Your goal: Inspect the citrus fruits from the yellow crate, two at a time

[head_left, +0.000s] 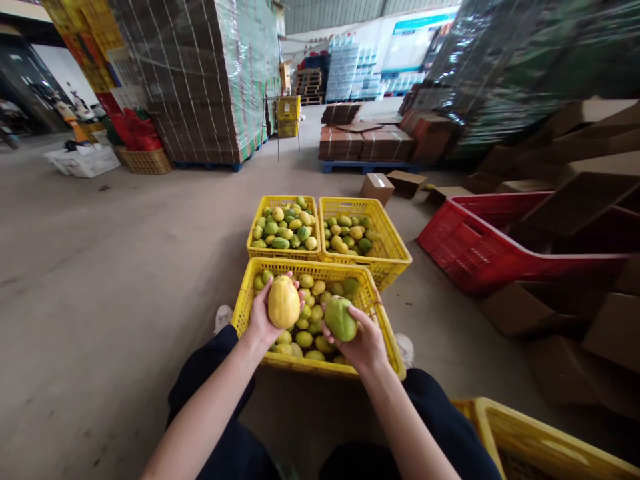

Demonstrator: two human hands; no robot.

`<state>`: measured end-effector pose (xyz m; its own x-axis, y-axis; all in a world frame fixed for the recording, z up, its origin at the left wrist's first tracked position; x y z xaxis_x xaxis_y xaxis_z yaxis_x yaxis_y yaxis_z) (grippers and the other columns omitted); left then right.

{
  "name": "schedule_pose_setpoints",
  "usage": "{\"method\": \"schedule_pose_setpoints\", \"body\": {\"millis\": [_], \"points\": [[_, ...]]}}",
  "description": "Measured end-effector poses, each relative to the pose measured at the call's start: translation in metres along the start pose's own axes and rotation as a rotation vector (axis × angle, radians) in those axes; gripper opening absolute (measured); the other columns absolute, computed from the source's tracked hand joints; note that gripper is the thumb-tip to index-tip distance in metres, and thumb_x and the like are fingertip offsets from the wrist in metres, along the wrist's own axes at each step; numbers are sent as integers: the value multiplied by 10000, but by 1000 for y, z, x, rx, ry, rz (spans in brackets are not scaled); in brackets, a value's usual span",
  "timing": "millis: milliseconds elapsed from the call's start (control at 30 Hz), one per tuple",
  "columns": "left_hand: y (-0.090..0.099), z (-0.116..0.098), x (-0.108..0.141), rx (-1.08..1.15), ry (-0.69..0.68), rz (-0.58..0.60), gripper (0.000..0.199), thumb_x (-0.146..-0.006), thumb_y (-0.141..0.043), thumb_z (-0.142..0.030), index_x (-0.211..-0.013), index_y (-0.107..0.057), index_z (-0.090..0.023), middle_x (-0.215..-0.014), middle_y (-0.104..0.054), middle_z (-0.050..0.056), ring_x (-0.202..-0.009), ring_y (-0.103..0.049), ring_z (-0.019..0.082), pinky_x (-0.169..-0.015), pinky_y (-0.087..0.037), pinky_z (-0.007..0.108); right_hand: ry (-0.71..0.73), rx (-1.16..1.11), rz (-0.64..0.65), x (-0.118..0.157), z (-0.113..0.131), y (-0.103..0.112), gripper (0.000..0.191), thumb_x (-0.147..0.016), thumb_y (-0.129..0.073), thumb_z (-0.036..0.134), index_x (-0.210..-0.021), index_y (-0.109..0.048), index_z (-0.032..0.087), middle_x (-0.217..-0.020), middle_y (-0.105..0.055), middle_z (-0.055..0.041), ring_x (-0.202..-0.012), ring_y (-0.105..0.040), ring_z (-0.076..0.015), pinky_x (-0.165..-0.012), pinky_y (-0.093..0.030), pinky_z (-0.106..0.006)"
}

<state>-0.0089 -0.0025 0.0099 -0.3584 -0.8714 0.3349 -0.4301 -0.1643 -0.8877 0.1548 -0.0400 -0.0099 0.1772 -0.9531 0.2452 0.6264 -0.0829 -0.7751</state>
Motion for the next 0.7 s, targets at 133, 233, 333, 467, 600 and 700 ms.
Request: {"method": "schedule_pose_setpoints", "body": {"millis": [133,233,333,467,600,700], "points": [[-3,2,0,23,14,-11,411,-935,-458,-455,-1043,-652,-109,-832,-683,83,-758,-679,180,-757,-581,325,29,-16,9,5,0,0,350,-645,-773,414,-912,-699,202,-805,-713,-43,-544,-607,-171,-420,-405,-256],[-4,0,1,52,32,-6,380,-933,-467,-432,-1032,-644,-110,-841,-681,78,-747,-672,161,-752,-580,300,48,-15,11,6,2,0,378,-657,-775,438,-937,-701,194,-816,-705,-46,-580,-615,-171,-433,-416,-252],[-4,0,2,26,37,15,359,-918,-491,-412,-1038,-642,-108,-843,-690,70,-731,-675,164,-781,-582,329,74,-12,10,4,4,1,389,-657,-783,463,-918,-701,187,-796,-694,-38,-575,-615,-167,-427,-415,-246],[1,7,0,-12,24,16,326,-868,-538,-385,-959,-658,-96,-827,-695,79,-786,-686,188,-837,-567,347,75,-13,-29,1,5,4,374,-663,-777,485,-885,-706,192,-781,-700,-33,-593,-629,-170,-462,-461,-256],[5,16,-2,-45,-51,44,295,-799,-573,-364,-894,-675,-104,-967,-713,110,-1000,-664,233,-910,-531,347,116,-4,5,-3,6,6,472,-689,-738,515,-1079,-678,255,-1012,-719,-42,-803,-682,-221,-704,-559,-346],[8,23,-3,-68,-36,63,311,-763,-598,-378,-908,-684,-117,-1135,-691,110,-1117,-615,245,-943,-506,342,256,161,25,-11,0,9,586,-707,-711,534,-1239,-591,321,-1153,-683,-34,-1009,-656,-255,-881,-532,-406]]}}
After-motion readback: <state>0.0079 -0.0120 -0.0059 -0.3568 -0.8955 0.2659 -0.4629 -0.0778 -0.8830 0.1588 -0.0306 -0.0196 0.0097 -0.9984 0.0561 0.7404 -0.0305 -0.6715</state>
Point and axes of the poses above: each hand's wrist, its own x-axis away from the middle knuckle, its own y-axis out of the back of the hand, z = x × y, the point moved 2 cm from there along -x, towards the middle knuckle
